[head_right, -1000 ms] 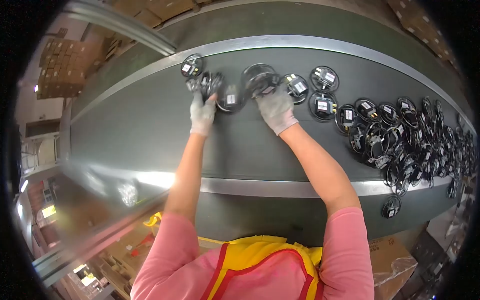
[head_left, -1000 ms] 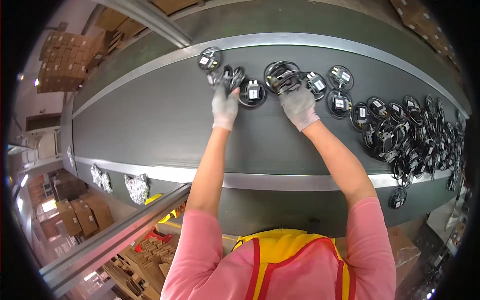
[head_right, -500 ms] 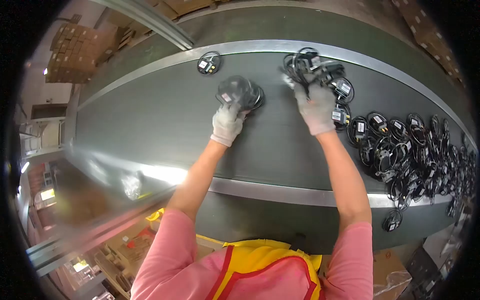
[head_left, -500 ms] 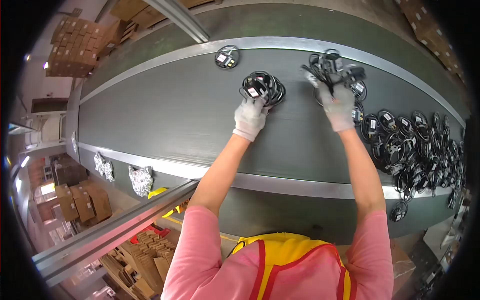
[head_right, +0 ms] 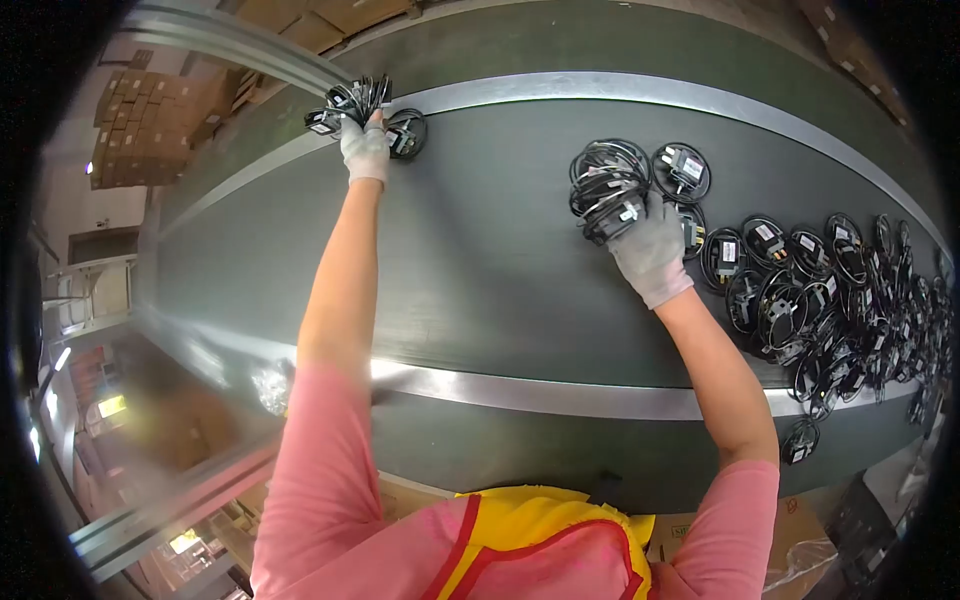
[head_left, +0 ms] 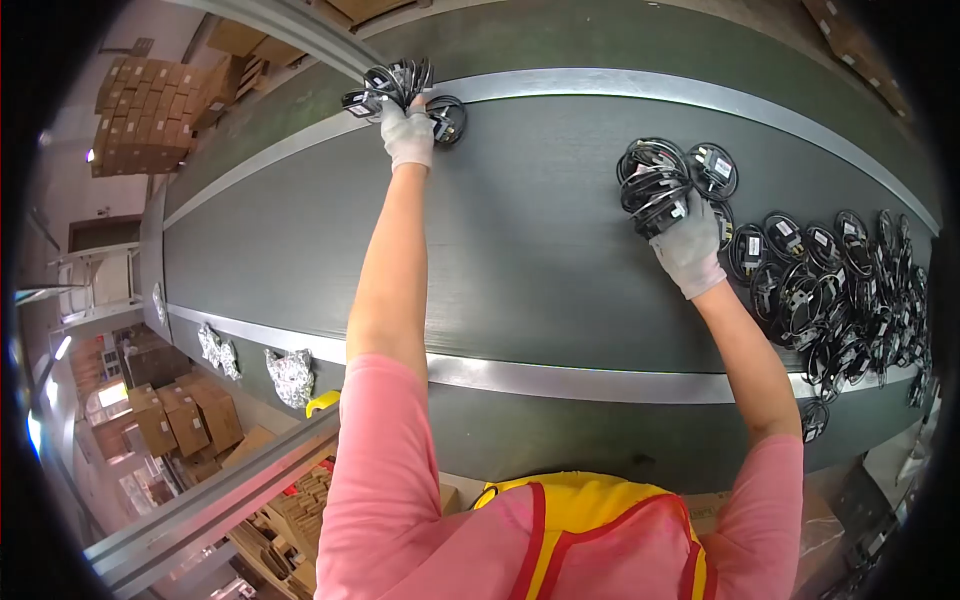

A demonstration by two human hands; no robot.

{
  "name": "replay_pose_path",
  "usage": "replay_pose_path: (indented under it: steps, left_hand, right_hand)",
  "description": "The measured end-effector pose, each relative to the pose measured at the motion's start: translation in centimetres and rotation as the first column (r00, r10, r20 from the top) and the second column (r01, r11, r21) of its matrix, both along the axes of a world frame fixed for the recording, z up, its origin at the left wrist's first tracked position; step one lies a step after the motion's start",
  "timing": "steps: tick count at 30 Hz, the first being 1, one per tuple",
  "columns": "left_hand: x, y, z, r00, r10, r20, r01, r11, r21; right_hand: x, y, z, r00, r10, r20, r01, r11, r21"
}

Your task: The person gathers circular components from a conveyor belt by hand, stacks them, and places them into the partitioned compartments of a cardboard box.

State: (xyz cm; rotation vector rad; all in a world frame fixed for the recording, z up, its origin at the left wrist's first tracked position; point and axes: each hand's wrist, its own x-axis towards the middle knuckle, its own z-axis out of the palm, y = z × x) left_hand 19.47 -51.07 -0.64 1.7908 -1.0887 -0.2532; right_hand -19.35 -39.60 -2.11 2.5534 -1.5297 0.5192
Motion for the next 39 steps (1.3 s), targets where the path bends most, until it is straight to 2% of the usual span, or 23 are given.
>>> replay_pose_path:
  steps: [2,4,5,6,7,8,9,11,14,16,17,18,20,22,24,25,26,28,31,34,35,37,39]
  left_hand:
    - [0.1,0.1,-1.7,0.99,0.034,0.135,-0.034,0.999,-0.002]
    - [-0.6,1.8,-2.8,0.983,0.03,0.179,-0.044,0.996,0.073]
    - [-0.4,2.6,-4.4,0.998,-0.069,0.003,0.069,0.997,0.043]
    - [-3.4,5.1,-2.7,0.936,-0.107,-0.337,0.111,0.994,-0.006]
    - [-5.4,7.2,-2.3,0.893,-0.104,-0.439,0.108,0.994,-0.016]
    - [-7.6,10.2,0.0,0.829,-0.118,-0.547,0.171,0.984,0.047]
    - [-9.2,12.9,0.0,0.754,-0.142,-0.642,0.19,0.982,0.006]
    - [-12.3,18.2,0.2,0.676,-0.105,-0.729,0.189,0.981,0.035]
    - [-15.1,24.8,1.0,0.613,-0.073,-0.787,0.254,0.961,0.109]
    - [-15.9,27.5,2.1,0.595,0.015,-0.803,0.242,0.95,0.197]
    - [-15.6,28.0,2.2,0.587,0.039,-0.808,0.242,0.945,0.221]
    - [-15.1,28.2,2.4,0.58,0.058,-0.813,0.242,0.94,0.24]
    - [-15.0,27.7,2.0,0.598,-0.016,-0.801,0.233,0.96,0.155]
    - [-15.4,26.6,0.4,0.559,-0.163,-0.813,0.219,0.975,-0.045]
    - [-16.1,24.1,0.6,0.819,-0.336,-0.465,0.373,0.928,-0.014]
    - [-16.2,22.7,-2.2,0.85,-0.345,-0.397,0.366,0.93,-0.026]
    - [-16.6,21.2,-0.2,0.868,-0.495,-0.031,0.495,0.869,0.015]
    - [-17.2,18.9,-1.2,0.717,-0.66,0.224,0.681,0.732,-0.021]
    - [-17.5,17.2,-1.1,0.367,-0.837,0.405,0.754,0.523,0.398]
    - [-17.9,17.0,-1.0,0.374,-0.855,0.359,0.568,0.517,0.64]
    - [-17.9,17.2,-0.9,0.507,-0.82,0.266,0.568,0.55,0.612]
    - [-17.5,18.8,-1.9,0.718,-0.625,0.306,0.53,0.776,0.342]
    - [-17.1,20.3,-3.2,0.856,-0.419,0.304,0.417,0.906,0.073]
  right_hand:
    - [0.7,-0.1,1.4,0.995,0.057,-0.084,-0.066,0.992,-0.106]
    - [0.5,-0.2,0.4,1.0,0.006,0.029,-0.005,0.999,-0.035]
    - [0.1,-0.5,-1.0,0.999,0.01,0.035,-0.009,0.999,-0.042]
    - [-0.2,-0.7,-2.3,0.999,0.012,0.042,-0.01,0.999,-0.048]
    - [-0.2,-0.8,-3.2,0.995,0.003,0.103,0.004,0.997,-0.072]
    - [-0.4,-0.8,-2.9,0.997,0.052,0.054,-0.05,0.998,-0.043]
    - [-0.5,-0.7,-2.0,0.995,0.104,0.003,-0.104,0.995,-0.01]
    - [0.1,-0.5,-0.6,0.997,0.045,-0.068,-0.041,0.997,0.061]
    - [1.9,-0.6,1.0,0.986,-0.119,-0.113,0.115,0.992,-0.045]
    - [1.1,-1.4,1.1,0.939,0.036,-0.341,-0.061,0.996,-0.063]
    - [1.2,-1.8,0.9,0.958,-0.038,-0.286,0.012,0.996,-0.093]
    - [0.8,-2.2,0.6,0.974,0.012,-0.224,0.011,0.995,0.099]
    - [1.0,-1.6,3.6,0.991,-0.131,0.012,0.126,0.975,0.185]
    - [0.1,-0.3,4.7,0.866,-0.267,0.423,0.123,0.934,0.336]
    - [-0.3,2.4,6.4,0.572,-0.439,0.692,0.034,0.856,0.515]
    - [-0.3,4.3,7.8,0.392,-0.537,0.747,-0.047,0.799,0.6]
    - [-0.2,6.1,8.9,0.201,-0.63,0.75,-0.148,0.737,0.659]
    - [-1.6,9.7,7.6,0.185,-0.574,0.797,-0.091,0.798,0.596]
    - [-3.1,15.0,8.0,0.099,-0.641,0.761,-0.105,0.753,0.649]
    - [-3.8,19.5,7.5,0.04,-0.729,0.683,-0.097,0.678,0.729]
    - [-4.0,20.6,7.4,0.075,-0.731,0.678,-0.094,0.672,0.735]
    - [-4.1,22.6,7.3,0.137,-0.734,0.665,-0.084,0.661,0.746]
    - [-4.1,24.4,7.7,0.144,-0.758,0.636,-0.098,0.629,0.771]
